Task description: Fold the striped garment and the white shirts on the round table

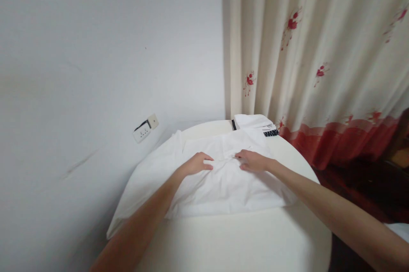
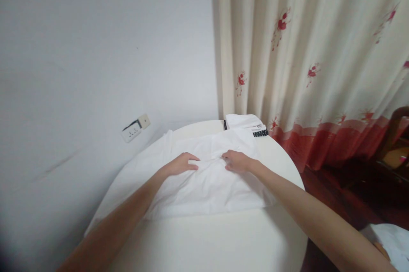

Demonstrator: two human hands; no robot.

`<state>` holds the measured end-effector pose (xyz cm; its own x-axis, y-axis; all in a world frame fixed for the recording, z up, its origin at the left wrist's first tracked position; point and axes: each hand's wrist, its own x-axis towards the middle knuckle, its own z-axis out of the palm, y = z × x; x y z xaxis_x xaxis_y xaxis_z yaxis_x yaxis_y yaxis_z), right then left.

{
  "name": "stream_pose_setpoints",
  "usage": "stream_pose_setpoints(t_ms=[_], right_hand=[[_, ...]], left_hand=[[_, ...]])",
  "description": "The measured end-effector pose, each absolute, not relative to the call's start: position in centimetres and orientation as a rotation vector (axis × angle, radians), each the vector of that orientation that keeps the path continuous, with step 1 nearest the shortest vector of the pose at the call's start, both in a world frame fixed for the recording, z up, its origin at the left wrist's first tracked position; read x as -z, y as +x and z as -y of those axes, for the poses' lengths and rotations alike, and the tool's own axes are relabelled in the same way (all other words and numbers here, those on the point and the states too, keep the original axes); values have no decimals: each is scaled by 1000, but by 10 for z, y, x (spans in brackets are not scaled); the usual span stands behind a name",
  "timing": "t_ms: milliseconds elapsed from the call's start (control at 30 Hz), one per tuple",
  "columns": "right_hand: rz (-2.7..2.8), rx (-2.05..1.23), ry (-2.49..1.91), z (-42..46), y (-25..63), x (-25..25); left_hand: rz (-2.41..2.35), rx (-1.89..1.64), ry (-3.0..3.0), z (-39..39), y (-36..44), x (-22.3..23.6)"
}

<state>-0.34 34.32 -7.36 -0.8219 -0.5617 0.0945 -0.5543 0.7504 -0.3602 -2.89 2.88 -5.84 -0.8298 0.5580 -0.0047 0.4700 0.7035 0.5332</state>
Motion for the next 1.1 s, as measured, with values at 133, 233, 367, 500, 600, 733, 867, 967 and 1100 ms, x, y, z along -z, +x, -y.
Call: stream_pose_setpoints(t_ms=[133,233,367,500,600,733,867,967,1100], right_hand=[[-2826,687,-932,-342,-9,60],[-2589,863,-952,-349,-14,48],[-2568,828,-876,-355,-20,46],[-2817,639,-689,-372,-20,59],[-2885,667,-623,-401,-15,69],[-2933,797,-537,-442,-4,84],[-2920,1027,-429,-457,4,99],[-2986,901,-340,-456,7,101],[-3150,703,-212,-439,16,87]], left_hand=[[-2573,-864,830,-20,-29,43],[-2399,-841,853,-14,-31,32],[-2407,-694,872,-13,-34,41],[-2716,-666,911,-11,-30,65],[-2862,-625,918,4,-22,72],[-2942,-588,724,34,-14,68],[-2880,-679,582,52,-13,63],[-2857,-641,583,56,-11,60],[-3069,-307,640,38,0,50]])
